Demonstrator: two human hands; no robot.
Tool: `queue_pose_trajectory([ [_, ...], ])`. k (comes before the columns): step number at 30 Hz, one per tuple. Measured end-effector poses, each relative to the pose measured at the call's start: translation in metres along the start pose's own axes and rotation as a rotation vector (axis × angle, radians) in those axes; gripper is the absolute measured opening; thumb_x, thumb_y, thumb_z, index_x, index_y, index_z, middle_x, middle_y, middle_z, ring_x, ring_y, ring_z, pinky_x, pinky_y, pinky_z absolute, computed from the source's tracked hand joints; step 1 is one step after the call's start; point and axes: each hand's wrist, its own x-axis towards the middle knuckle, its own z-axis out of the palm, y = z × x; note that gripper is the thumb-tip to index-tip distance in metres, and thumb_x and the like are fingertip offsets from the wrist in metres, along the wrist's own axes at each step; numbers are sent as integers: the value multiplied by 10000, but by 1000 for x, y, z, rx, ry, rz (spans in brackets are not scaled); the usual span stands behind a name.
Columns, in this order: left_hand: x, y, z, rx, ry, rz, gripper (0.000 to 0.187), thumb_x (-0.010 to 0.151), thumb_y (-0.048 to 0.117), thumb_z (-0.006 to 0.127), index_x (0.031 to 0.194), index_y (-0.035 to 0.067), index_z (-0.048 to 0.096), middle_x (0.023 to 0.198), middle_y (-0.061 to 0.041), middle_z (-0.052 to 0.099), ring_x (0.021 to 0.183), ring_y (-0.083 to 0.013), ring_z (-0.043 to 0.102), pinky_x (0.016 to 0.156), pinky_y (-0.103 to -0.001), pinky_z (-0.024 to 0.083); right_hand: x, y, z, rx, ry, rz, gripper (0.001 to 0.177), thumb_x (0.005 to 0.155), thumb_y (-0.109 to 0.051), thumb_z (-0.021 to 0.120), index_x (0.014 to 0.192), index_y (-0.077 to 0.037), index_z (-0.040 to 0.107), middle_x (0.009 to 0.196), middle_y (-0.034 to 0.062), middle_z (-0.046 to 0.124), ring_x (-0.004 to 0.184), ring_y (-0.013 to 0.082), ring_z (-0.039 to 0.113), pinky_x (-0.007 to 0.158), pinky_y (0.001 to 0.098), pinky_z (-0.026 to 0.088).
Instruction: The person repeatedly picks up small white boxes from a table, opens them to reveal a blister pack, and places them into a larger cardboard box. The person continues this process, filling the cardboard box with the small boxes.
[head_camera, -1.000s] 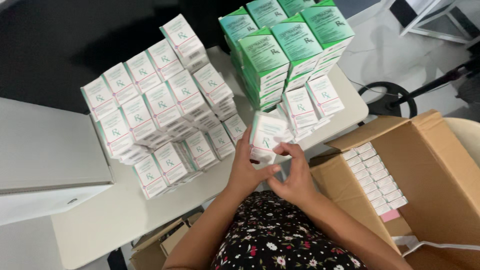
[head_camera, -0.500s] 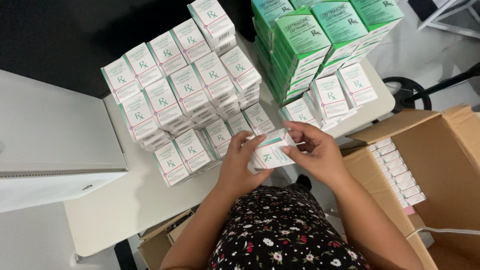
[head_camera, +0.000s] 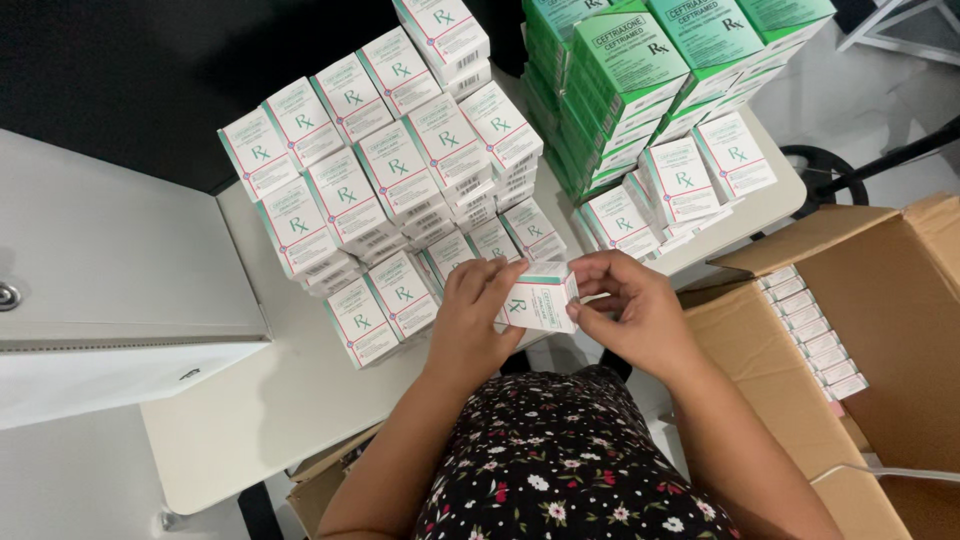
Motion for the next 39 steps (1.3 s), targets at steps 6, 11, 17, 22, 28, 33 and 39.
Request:
queue_pose_trajectory([
  [6,-2,-3,-2,23,5,-4,726,665,49,812,1356,125,602,1320,-147,584,1243,-399,524,1036,-486,483,-3,7,14,-161,106,-108,408,824,51,685,1165,-29,475,1052,69,672,941,115,712,780,249,597],
  [11,-1,-4,-1,-223,49,-41,655,720,87,840,1323,102,585,1313,-133,600,1260,-358,579,1075,-454,494,-1,18,5,274,88,-86,419,889,114,591,1231,-78,442,1068,129,695,934,125,687,767,237,532],
  [17,-1,-6,-1,-116,123,-29,668,689,74,837,1321,103,623,1264,-128,605,1235,-354,577,1060,-466,490,6,8,0,-287,98,-408,299,873,126,546,1045,-34,731,1441,207,613,1342,275,603,1052,340,490],
  [22,-9,-13,2,79,154,-55,681,698,60,824,1348,162,649,1315,-124,546,1263,-396,494,1026,-443,502,10,0,14,-313,176,-338,197,866,7,688,1049,-43,740,1441,193,613,1296,283,635,1043,350,496],
  [28,-20,-23,14,216,287,84,606,734,102,844,1298,183,639,1290,-110,443,1210,-406,441,1046,-517,409,14,-5,30,-242,258,-254,228,801,-62,809,1016,-48,733,1453,182,620,1222,257,671,1046,357,501],
  [33,-25,-37,18,217,331,193,558,759,102,861,1257,188,627,1291,-101,412,1211,-390,448,1043,-527,397,12,-9,31,-372,295,-271,348,711,-62,853,1031,-23,721,1296,181,683,1154,277,680,967,359,533],
  [39,-14,-30,17,-194,359,89,984,736,239,908,1518,272,311,1560,-165,246,1470,-415,324,1221,-541,342,12,-17,30,-435,243,-524,291,778,-9,814,1057,-23,733,1133,170,757,1069,274,758,890,329,600],
])
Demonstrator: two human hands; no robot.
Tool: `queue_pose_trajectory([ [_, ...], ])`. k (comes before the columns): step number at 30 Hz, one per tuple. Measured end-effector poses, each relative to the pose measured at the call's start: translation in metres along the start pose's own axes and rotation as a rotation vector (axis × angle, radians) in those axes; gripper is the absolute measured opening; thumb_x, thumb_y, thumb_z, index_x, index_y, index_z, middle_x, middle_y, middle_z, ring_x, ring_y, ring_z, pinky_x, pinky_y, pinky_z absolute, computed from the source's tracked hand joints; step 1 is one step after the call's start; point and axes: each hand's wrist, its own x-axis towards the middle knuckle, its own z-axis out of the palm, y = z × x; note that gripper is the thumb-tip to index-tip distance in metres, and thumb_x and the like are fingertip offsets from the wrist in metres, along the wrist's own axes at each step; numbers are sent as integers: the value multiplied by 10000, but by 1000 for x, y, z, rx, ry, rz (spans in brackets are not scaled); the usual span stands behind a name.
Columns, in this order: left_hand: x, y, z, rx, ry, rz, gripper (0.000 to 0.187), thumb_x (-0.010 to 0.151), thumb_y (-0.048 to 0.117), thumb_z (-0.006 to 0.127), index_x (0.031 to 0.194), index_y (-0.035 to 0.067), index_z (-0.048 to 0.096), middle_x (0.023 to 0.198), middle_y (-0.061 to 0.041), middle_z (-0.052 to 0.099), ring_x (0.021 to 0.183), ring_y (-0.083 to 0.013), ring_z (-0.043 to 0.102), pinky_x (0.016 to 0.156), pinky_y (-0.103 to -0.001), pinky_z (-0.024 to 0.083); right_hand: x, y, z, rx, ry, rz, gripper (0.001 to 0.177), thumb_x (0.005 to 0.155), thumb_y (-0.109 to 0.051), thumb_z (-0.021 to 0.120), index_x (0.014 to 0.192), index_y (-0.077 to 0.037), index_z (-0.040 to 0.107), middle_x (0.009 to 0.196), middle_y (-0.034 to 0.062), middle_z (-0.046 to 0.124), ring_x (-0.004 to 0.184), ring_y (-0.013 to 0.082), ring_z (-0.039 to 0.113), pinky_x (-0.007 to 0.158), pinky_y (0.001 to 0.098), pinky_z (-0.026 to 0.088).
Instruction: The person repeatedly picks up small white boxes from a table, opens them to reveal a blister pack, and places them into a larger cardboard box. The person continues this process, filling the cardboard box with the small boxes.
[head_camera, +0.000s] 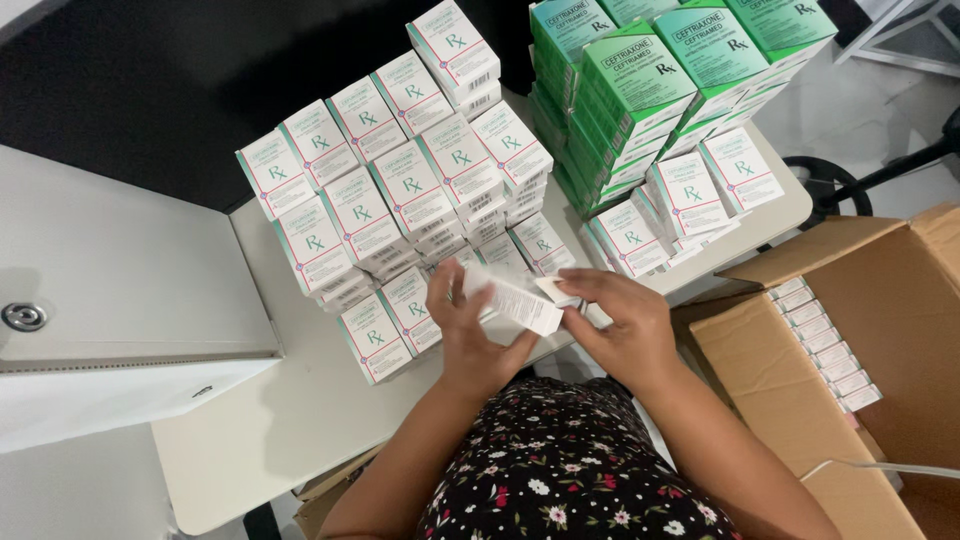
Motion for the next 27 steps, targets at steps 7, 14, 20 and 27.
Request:
queue_pose_trajectory([
  [7,7,24,6,-1323,-18,-673,1296,726,517,913,1614,362,-17,1584,-128,333,1482,-332,382,1194,-536,396,7,-23,-15,-145,51,-230,280,770,26,796,1040,-16,738,1197,201,724,1036,318,748,868,361,598],
  [14,12,15,13,-1484,190,-714,896,870,422,859,1544,161,329,1445,-97,520,1373,-265,526,1168,-454,474,11,-38,-10,-258,233,-511,181,787,24,842,926,-18,734,1180,168,687,1020,351,733,860,421,630],
  [20,20,1,-1,-1394,181,-650,832,940,558,708,1542,124,330,1451,-98,530,1348,-296,526,1112,-495,479,-1,-43,-20,-200,158,-609,226,723,2,804,926,-43,718,1081,174,683,973,393,731,805,414,629],
  [27,22,-5,0,-1391,205,-903,850,950,662,520,1582,125,336,1559,-64,471,1433,-248,463,1195,-439,374,1,-48,-23,-190,118,-596,248,768,15,820,959,-14,663,1062,166,701,964,359,730,800,410,629],
])
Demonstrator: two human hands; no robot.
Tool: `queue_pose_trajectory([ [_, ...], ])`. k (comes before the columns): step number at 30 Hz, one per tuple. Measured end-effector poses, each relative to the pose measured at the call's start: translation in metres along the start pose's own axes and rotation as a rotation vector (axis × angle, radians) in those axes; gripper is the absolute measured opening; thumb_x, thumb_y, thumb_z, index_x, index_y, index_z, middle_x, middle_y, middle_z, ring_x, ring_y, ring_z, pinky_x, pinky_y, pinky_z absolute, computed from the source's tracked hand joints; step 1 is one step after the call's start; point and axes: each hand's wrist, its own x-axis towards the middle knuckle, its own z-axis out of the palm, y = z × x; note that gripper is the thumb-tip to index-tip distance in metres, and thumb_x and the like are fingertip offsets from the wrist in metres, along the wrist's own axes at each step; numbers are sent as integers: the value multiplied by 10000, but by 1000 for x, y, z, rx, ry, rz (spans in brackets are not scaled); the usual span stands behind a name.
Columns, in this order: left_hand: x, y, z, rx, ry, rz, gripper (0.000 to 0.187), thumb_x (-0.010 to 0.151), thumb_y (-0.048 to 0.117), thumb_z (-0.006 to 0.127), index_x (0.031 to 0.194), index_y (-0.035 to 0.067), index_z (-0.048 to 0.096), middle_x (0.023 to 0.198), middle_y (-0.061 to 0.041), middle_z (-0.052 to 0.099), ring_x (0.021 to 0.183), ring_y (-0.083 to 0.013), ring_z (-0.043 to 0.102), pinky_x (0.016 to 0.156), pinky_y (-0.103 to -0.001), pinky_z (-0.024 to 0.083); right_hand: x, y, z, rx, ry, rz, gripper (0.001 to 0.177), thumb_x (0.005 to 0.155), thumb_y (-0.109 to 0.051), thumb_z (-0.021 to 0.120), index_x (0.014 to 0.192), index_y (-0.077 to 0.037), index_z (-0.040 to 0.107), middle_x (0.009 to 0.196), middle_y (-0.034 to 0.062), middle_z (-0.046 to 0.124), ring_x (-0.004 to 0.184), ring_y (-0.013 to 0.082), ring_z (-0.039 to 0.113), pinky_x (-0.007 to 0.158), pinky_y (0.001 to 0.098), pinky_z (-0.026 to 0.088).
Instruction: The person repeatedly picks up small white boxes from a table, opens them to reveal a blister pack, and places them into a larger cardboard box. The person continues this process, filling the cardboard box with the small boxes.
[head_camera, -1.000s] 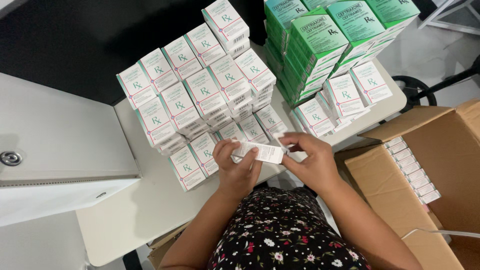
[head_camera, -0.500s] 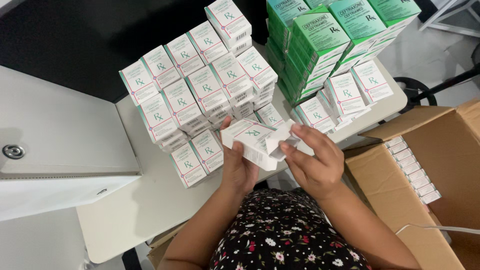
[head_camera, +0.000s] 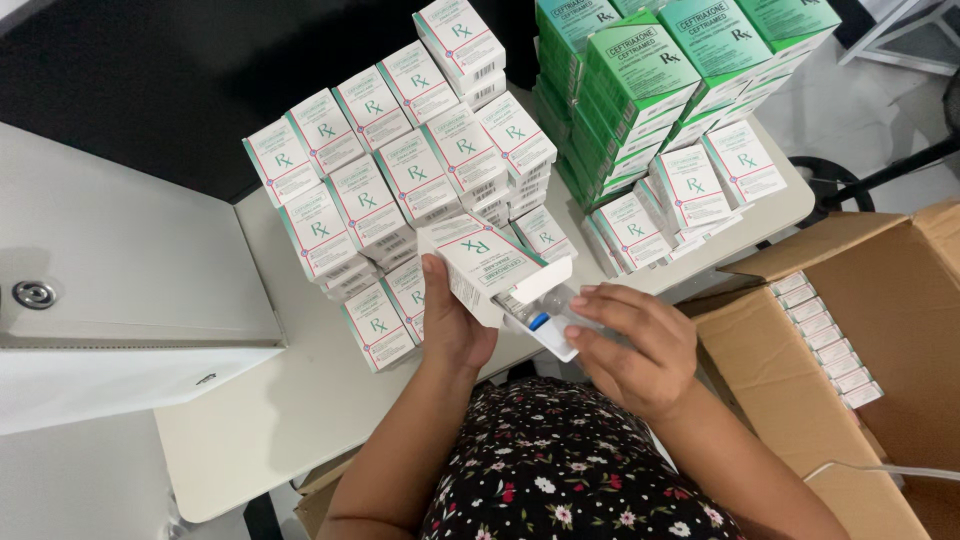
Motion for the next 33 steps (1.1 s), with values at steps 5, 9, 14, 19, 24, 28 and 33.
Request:
queue_pose_trajectory([
  [5,2,2,-7,-27,6,-19,858,951,677,496,1578,112,342,1546,-75,478,1421,-266,468,1183,-461,381,-4,2,-1,67,-67,-54,279,759,21,774,996,-36,638,1092,140,726,983,366,741,770,396,619],
  [9,1,2,-8,-25,3,-21,865,948,683,496,1585,121,334,1551,-75,471,1420,-267,468,1182,-460,382,-8,0,0,31,-61,-74,235,784,-18,804,970,-64,668,1069,116,722,968,346,737,744,387,610],
  [14,-1,3,-8,-15,-11,-54,919,903,720,518,1578,124,333,1546,-93,478,1413,-284,484,1160,-478,421,-20,-1,6,-2,93,-179,217,811,-69,865,962,-100,712,993,97,619,895,289,655,755,412,625],
  [19,-3,3,-7,-18,-40,-41,927,910,723,540,1576,108,347,1535,-118,485,1405,-295,494,1147,-479,449,-36,-1,11,52,114,-164,246,779,-19,860,920,-92,673,961,64,603,840,236,619,738,419,612],
  [24,-5,1,-3,-23,-27,-55,913,904,719,539,1558,106,369,1516,-119,508,1377,-288,526,1128,-471,469,-43,-3,11,51,103,-160,250,773,-22,867,905,-92,666,954,57,614,833,230,622,733,415,607],
  [28,-7,0,-4,-39,-52,-53,900,922,715,535,1559,99,378,1511,-123,516,1367,-285,534,1124,-460,471,-44,-2,10,41,94,-195,258,768,-38,874,913,-108,672,952,48,614,840,219,618,733,413,605],
  [33,-8,0,-6,-53,-38,-50,857,943,689,516,1552,100,389,1496,-119,528,1357,-285,540,1114,-460,482,-42,-5,10,40,68,-128,282,758,-26,872,920,-111,658,944,50,611,852,243,623,750,432,590],
])
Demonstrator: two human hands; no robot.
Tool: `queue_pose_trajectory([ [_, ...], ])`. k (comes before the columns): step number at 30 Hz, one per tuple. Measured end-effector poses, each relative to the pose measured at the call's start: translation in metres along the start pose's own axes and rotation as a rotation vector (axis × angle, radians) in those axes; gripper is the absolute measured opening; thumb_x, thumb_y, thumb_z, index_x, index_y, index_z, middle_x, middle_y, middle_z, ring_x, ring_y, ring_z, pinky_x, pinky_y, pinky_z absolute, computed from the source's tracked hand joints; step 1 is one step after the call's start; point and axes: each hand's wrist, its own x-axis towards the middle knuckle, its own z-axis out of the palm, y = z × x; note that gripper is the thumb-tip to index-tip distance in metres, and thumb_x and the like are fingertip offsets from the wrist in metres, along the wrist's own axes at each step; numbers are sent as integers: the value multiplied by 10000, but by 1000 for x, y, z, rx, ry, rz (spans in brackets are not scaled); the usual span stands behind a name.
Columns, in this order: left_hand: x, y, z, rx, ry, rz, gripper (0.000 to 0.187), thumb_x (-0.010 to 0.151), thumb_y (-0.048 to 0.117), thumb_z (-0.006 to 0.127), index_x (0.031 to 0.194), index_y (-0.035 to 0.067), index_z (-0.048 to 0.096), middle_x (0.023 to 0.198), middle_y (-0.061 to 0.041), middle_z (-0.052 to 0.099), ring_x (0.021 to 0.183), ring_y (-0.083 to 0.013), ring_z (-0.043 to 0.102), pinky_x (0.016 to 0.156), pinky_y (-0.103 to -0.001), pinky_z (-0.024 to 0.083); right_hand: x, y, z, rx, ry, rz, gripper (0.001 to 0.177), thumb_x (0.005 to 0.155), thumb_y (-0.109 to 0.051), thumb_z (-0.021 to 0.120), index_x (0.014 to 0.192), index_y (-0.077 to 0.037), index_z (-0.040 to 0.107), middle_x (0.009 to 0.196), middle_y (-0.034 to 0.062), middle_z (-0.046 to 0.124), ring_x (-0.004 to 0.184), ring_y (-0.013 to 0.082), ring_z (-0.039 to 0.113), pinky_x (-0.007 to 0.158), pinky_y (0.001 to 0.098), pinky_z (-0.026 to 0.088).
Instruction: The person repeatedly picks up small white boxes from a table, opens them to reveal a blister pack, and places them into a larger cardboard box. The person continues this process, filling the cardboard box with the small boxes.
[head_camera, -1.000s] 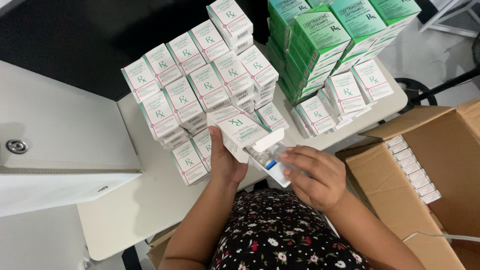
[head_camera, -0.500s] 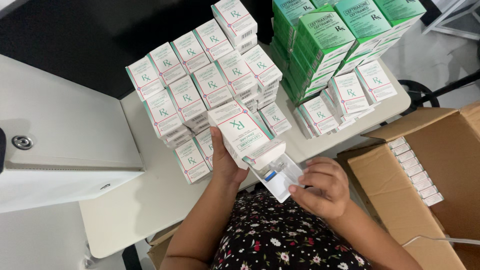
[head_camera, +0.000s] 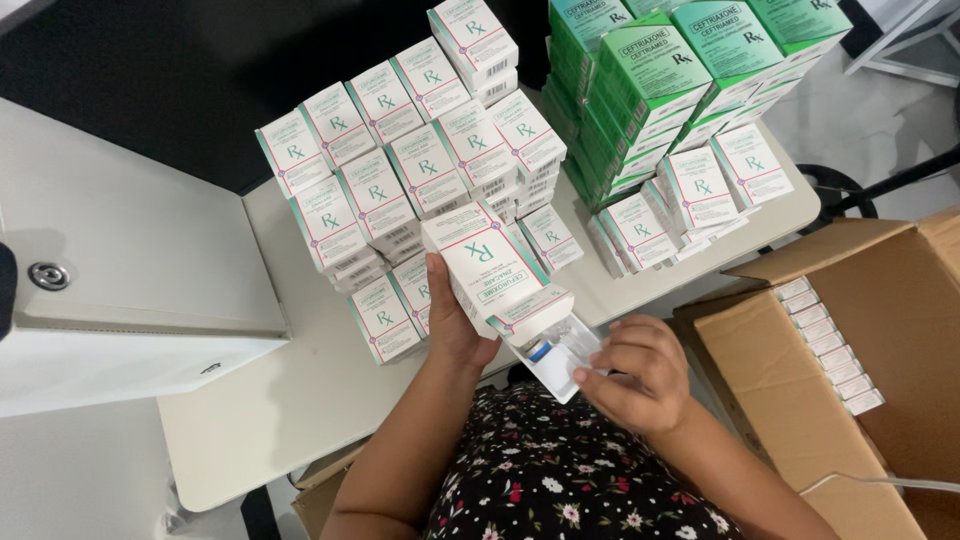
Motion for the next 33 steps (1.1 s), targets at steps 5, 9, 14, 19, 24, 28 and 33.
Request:
queue_pose_trajectory([
  [5,0,-7,10,34,171,-60,730,984,619,465,1504,108,422,1463,-117,561,1332,-275,573,1113,-437,503,8,-4,2,-44,-1,206,269,786,-7,864,919,-61,637,965,76,616,885,302,626,776,443,556],
  [9,-12,-22,23,44,158,-197,619,1009,577,431,1423,117,450,1362,-122,596,1248,-265,611,1055,-434,527,15,2,7,-122,-51,361,267,758,-68,875,971,-69,714,967,81,620,895,294,609,759,422,511],
  [14,-21,-35,31,-47,117,-343,692,1035,636,395,1397,57,508,1283,-114,644,1162,-223,647,1004,-378,538,18,5,13,-135,-49,365,242,756,-96,867,983,-100,783,1021,88,645,945,295,598,795,399,503],
  [19,-19,-39,33,-83,103,-350,726,1030,668,360,1387,53,507,1260,-110,648,1134,-210,656,993,-366,536,17,4,13,-120,41,455,198,779,-75,850,946,-82,745,1074,84,621,1040,296,575,886,410,472],
  [24,-20,-45,36,-11,138,-371,735,1024,641,306,1443,62,477,1316,-103,608,1175,-183,643,1075,-357,528,14,15,10,16,-73,749,304,804,-104,837,1024,-87,629,1287,164,549,1207,321,543,1019,414,460],
  [28,-18,-49,35,-51,134,-417,770,1021,663,265,1442,54,475,1302,-97,607,1163,-175,641,1018,-331,561,1,19,10,513,50,915,462,911,-137,773,1254,-62,473,1379,177,526,1284,265,557,1111,401,458],
  [33,-12,-51,34,-151,131,-503,812,1028,702,268,1412,21,490,1226,-113,611,1082,-185,649,931,-310,599,-17,18,8,633,51,778,361,970,-26,608,1306,-51,478,1429,209,527,1352,272,539,1171,414,436],
])
